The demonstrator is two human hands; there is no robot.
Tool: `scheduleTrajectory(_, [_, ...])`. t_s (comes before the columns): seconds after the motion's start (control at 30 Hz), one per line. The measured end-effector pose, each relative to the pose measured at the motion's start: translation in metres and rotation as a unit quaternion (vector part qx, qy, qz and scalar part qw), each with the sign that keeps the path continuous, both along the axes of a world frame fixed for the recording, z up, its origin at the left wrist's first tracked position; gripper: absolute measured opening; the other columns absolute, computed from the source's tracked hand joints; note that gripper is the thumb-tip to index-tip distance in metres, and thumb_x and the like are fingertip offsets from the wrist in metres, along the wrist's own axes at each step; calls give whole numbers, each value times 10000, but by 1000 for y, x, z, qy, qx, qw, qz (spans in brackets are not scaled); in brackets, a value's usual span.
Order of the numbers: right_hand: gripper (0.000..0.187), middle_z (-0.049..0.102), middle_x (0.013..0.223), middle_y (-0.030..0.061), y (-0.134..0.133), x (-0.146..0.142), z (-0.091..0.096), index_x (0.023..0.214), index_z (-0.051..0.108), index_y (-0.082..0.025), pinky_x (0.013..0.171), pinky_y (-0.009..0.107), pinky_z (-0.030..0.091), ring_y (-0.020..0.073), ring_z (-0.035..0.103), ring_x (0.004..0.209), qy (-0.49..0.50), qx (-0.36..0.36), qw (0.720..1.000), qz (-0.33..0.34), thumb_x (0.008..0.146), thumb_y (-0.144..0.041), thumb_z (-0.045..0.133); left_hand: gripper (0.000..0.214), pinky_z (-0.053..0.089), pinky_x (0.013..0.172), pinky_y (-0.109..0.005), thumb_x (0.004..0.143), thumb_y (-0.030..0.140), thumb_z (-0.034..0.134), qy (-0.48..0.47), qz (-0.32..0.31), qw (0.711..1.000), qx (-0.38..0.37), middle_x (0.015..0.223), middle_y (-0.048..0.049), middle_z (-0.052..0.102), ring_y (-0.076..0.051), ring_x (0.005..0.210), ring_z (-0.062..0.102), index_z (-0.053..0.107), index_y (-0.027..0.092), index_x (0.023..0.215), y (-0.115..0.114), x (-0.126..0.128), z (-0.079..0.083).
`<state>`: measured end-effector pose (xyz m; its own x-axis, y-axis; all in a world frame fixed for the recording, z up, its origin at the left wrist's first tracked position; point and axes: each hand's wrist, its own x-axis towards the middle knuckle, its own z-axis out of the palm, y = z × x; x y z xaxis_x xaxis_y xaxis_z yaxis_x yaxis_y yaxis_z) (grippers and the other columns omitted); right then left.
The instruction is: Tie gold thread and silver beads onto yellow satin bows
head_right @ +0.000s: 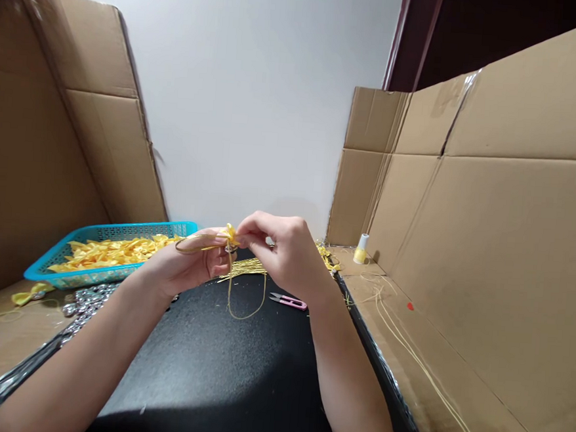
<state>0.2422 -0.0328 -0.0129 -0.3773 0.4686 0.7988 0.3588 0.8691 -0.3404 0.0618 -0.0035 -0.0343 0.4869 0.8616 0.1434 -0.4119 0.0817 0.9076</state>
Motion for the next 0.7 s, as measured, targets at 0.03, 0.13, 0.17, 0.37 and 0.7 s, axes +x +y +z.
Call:
scheduleTrajectory(0.03, [108, 671, 723, -23, 2, -1, 0, 786, 635, -186, 649, 227, 460, 85, 600, 675, 12, -13, 1000, 5, 863, -165, 562, 226, 355, 411, -148, 569, 205, 814, -4, 3, 1000, -3, 536, 50, 484, -33, 452, 401, 625, 126, 666, 0, 0, 1])
scheduleTrajectory(0.13, [57, 684, 750, -15, 8, -2, -1, 801, 646, -192, 706, 248, 485, 102, 622, 719, 54, -54, 997, 25, 840, -226, 624, 240, 358, 398, -145, 536, 201, 824, -17, 28, 999, -19, 548, 48, 515, -27, 443, 409, 619, 130, 637, -1, 0, 4])
scheduleTrajectory(0.17, [57, 686, 753, -12, 10, -2, -1, 804, 649, -192, 719, 256, 489, 106, 625, 723, 65, -65, 995, 31, 830, -242, 643, 239, 360, 392, -143, 529, 199, 823, -22, 37, 999, -23, 544, 50, 519, -25, 437, 411, 616, 132, 627, -2, 0, 6])
scheduleTrajectory(0.37, [67, 686, 726, -12, 13, -1, -2, 767, 655, -188, 697, 262, 479, 102, 620, 693, 67, -66, 995, 35, 829, -194, 630, 212, 367, 377, -132, 510, 199, 811, -21, 48, 998, -26, 529, 44, 537, -26, 430, 433, 628, 141, 599, -2, 1, 7])
scheduleTrajectory(0.7, [61, 669, 746, -19, 11, -11, -4, 772, 654, -214, 745, 295, 468, 127, 600, 755, 85, 24, 996, -34, 831, -215, 643, 268, 358, 391, -125, 491, 238, 840, -31, 81, 996, -8, 513, 66, 463, -19, 439, 400, 600, 151, 573, -1, 7, 4])
